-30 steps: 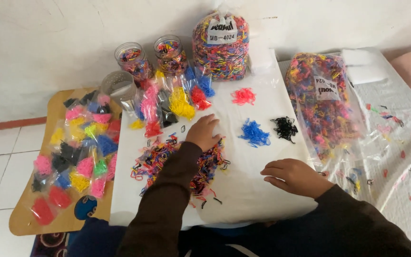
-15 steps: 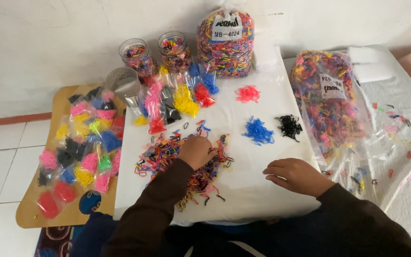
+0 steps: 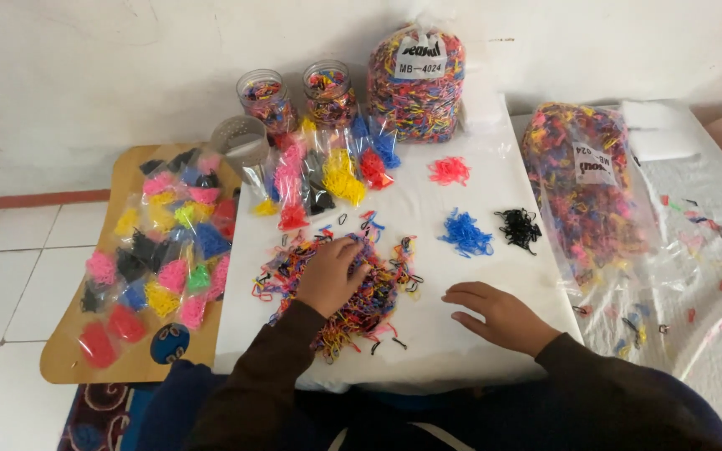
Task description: The person sits at a table and sorts a large pile of mixed-color rubber bands by hand. They pick individual bands from the central pile and place them into separate color piles on the table.
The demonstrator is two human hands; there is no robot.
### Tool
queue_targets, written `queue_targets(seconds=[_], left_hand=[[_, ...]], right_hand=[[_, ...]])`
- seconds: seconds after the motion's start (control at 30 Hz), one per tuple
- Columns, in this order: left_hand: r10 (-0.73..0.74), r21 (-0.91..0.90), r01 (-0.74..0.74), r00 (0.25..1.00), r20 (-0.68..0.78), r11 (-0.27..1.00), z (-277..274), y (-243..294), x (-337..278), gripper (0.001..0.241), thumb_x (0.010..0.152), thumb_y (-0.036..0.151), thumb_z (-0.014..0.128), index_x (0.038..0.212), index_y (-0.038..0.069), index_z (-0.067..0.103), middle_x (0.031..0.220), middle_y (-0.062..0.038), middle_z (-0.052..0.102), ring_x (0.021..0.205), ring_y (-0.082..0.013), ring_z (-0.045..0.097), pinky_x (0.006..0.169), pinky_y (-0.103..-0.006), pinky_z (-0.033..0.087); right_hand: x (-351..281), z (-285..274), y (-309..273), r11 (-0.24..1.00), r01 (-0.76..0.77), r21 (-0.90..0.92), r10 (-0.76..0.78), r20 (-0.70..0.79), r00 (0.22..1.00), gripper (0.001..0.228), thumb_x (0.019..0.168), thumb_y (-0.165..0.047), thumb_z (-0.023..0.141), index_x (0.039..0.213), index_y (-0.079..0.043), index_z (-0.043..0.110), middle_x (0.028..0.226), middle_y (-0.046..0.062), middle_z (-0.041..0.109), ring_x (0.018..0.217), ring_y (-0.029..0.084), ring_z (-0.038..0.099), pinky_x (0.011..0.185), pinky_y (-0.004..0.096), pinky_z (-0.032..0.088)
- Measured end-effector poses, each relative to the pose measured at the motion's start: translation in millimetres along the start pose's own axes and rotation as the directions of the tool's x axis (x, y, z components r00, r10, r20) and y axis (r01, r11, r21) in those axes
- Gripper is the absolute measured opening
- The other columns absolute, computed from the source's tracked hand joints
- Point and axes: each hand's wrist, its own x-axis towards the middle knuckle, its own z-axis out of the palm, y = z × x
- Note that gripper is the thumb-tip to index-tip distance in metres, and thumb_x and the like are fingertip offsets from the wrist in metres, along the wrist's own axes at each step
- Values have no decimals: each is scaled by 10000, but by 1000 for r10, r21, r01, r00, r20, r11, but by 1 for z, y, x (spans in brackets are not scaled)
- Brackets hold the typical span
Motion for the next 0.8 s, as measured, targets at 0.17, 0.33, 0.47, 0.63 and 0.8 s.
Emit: queue_targets(seconds=[0.17,0.33,0.47,0.63,0.8], left_hand=[[-317,0,317,948,-30,948,-18,-34,-21,621,994,529,568,1419,76,547,1424,-165,511,1356,-379,510,1110,-499,444],[-576,55,574,813,88,817,-16,-55,-56,867,957,735,475,1582,152,333,1576,-173,340,1487,-394,344,1203,-559,309],[-505,-81,510,860,73,856,-14,-37,-65,864,974,645,548,1552,40,331,1533,-275,375,1478,-461,329,1233,-553,240],[-524,-204,555,831,185,807,-23,5,-61,863,999,633,530,1587,53,282,1579,-265,291,1531,-450,230,1267,-541,197],[-475,-297,525,850,226,798,-24,25,-62,796,1039,568,512,1618,107,217,1590,-223,266,1533,-414,221,1261,-522,211]], right_hand=[[9,7,-11,994,-95,61,94,21,995,423,978,-224,661,1380,-110,596,1398,96,617,1293,273,627,1044,394,551],[20,24,-15,972,-217,94,202,151,968,548,1008,-298,620,1501,-130,449,1584,91,441,1447,265,476,1166,384,451],[40,36,-24,943,-289,163,272,121,955,584,1039,-313,583,1550,-110,387,1635,126,351,1518,286,357,1234,409,339],[78,70,-27,894,-332,301,372,-85,924,599,1044,-287,572,1543,-18,379,1623,234,335,1496,420,352,1241,510,315],[117,96,-39,896,-256,362,339,-186,922,534,1048,-308,572,1484,-15,477,1513,255,481,1424,438,455,1196,527,373]])
